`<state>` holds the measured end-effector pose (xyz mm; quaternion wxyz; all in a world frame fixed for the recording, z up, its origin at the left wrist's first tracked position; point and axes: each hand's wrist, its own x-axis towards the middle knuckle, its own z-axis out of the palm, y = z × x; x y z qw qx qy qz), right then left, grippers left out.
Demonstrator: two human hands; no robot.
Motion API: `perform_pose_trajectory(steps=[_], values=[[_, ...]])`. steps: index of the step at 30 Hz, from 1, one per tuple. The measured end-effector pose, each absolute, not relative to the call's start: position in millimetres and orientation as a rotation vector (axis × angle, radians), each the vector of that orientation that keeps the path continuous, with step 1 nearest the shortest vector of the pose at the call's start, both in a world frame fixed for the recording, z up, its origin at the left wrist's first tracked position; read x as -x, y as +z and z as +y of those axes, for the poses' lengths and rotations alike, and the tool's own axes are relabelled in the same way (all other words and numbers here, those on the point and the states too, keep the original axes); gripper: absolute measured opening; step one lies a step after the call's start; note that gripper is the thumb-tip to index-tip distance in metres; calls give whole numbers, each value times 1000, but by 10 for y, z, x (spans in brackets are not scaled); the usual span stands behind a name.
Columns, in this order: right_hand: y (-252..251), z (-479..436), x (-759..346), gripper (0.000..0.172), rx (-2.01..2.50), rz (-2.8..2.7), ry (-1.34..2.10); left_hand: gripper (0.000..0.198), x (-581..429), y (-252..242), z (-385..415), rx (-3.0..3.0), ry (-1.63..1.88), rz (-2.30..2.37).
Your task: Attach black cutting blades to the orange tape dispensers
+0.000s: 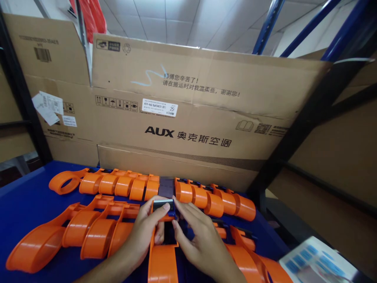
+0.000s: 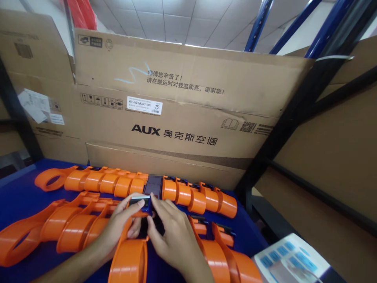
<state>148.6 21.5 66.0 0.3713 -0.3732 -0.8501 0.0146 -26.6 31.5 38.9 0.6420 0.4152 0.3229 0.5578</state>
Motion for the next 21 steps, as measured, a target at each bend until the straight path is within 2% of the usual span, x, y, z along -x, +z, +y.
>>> perform_pose_trajectory(steps=[4,12,18,21], values=[[661,233,-1514,55,921,-2222,-119,28,283,397,312,-928,1274,741],[576,273,-1469,48,888,-2166,-384,30,287,410,300,-940,1265,763],[530,290,-1375,35,885,-2102,-453,33,297,434,303,-919,1246,753],[502,281,-1348,38,897,-2100,-455,33,298,432,304,-896,1257,750]])
